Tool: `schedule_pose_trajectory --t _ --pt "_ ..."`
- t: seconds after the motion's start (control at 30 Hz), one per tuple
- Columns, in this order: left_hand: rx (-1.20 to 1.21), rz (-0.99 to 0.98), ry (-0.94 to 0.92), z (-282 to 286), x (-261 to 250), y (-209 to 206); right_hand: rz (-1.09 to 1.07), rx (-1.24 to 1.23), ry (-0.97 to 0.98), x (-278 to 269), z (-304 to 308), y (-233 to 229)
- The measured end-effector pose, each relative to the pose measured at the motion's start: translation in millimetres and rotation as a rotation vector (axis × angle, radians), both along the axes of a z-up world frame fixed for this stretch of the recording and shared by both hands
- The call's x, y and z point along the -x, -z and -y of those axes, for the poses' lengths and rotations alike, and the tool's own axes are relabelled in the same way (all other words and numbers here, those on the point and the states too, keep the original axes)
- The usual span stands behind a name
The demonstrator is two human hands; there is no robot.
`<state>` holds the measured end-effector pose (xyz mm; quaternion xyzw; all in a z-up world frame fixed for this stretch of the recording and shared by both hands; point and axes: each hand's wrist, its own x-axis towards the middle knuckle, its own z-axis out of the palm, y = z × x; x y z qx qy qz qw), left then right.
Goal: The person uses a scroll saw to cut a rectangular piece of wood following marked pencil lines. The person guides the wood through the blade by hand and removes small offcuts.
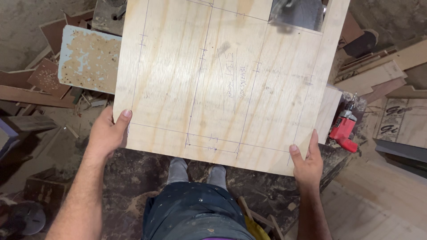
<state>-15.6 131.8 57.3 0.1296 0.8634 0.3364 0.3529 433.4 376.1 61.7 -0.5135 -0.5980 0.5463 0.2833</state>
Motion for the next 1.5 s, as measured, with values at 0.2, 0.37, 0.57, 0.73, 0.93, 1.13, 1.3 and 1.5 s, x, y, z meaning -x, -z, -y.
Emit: schedule_pose_trajectory --t 0.2,0.37,0.57,0.73,0.93,1.13,1.3,1.5 --pt "-0.009 0.006 0.007 4 17 8 0.055 -0.071 -0.035 6 9 -1" --pt "-0.123 0.049 0.013 2 32 19 0.002 -0.037 -0.037 20 16 -7" --pt "-0.136 0.061 0.02 1 41 27 0.061 0.007 -0.007 25 15 -10" --pt "-0.104 0.028 0.029 0 38 25 0.099 0.013 0.003 24 13 -11" --pt "-0.096 0.027 0.049 -4 34 17 0.159 0.003 0.014 25 12 -16" --pt "-0.038 0.006 0.038 -7 29 13 0.188 0.012 0.03 27 7 -20" --pt "-0.087 0.041 0.016 -9 32 16 0.132 -0.002 0.013 26 4 -12" --pt "-0.014 0.009 0.016 -12 34 12 0.113 -0.001 0.018 26 5 -12"
